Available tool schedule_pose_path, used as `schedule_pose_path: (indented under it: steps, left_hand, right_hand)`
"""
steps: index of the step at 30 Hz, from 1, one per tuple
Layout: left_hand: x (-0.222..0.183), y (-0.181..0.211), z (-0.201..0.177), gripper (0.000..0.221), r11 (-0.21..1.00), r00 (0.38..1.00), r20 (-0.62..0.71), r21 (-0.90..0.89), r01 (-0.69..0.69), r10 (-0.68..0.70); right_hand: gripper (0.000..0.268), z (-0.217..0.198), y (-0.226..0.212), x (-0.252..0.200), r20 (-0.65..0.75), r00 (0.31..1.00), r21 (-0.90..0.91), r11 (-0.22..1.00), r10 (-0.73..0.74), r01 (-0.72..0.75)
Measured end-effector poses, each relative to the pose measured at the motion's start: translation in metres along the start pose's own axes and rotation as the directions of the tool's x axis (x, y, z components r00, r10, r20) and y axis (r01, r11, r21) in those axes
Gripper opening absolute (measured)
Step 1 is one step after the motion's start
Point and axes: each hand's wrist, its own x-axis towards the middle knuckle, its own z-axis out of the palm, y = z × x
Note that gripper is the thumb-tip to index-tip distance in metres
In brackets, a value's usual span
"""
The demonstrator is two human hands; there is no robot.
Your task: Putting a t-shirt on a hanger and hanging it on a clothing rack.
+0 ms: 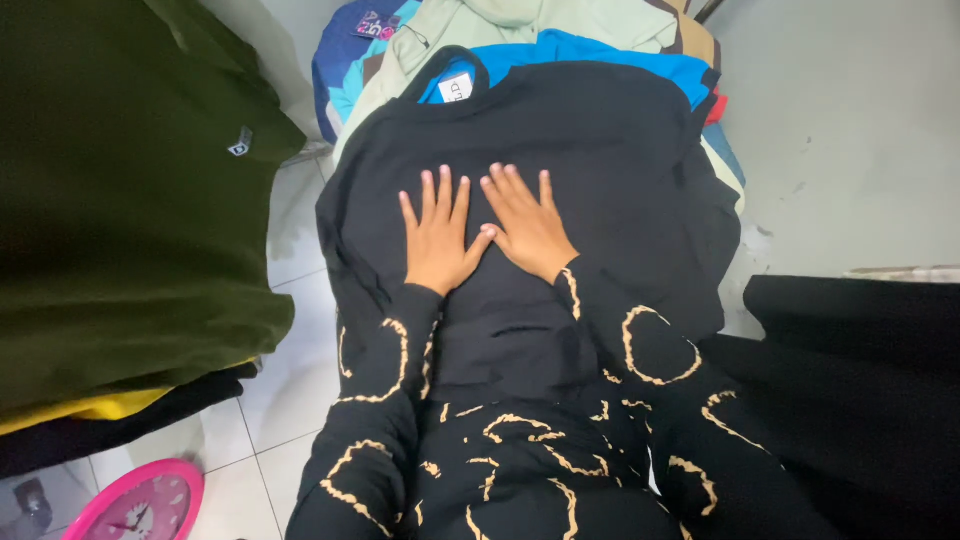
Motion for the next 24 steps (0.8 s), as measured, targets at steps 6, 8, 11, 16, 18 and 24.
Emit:
schedule_pose_path:
  steps: [6,8,11,16,18,24]
  left_hand:
    - [0.009,-0.03,-0.012,0.091,0.997,0.998,-0.011,-0.049,0.057,-0.058]
    - [0.011,-0.045,-0.024,0.09,0.997,0.997,-0.009,-0.006,0.079,-0.079]
    - [0.021,-0.072,-0.042,0.087,0.987,0.988,-0.027,0.046,0.154,-0.153]
    - [0.042,-0.139,-0.025,0.077,0.972,0.959,-0.164,0.014,0.235,-0.23]
    - [0.051,-0.144,-0.031,0.072,0.953,0.951,-0.075,-0.066,0.297,-0.301]
    - [0.061,-0.143,-0.057,0.053,0.93,0.951,-0.056,-0.235,0.284,-0.304]
  right_hand:
    - [0.082,-0.013,0.051,0.015,-0.067,0.996,-0.078,0.996,-0.053,0.048]
    - [0.081,-0.025,0.079,0.016,-0.079,0.997,-0.125,0.992,-0.006,-0.004]
    - [0.074,-0.048,0.107,0.023,-0.108,0.992,-0.093,0.993,0.066,-0.076]
    - [0.047,-0.058,0.156,0.049,-0.372,0.928,-0.135,0.987,0.03,-0.086]
    - [0.049,-0.06,0.169,0.065,-0.376,0.927,-0.18,0.979,0.019,-0.094]
    - [0.045,-0.067,0.174,0.085,-0.413,0.911,-0.251,0.962,-0.006,-0.107]
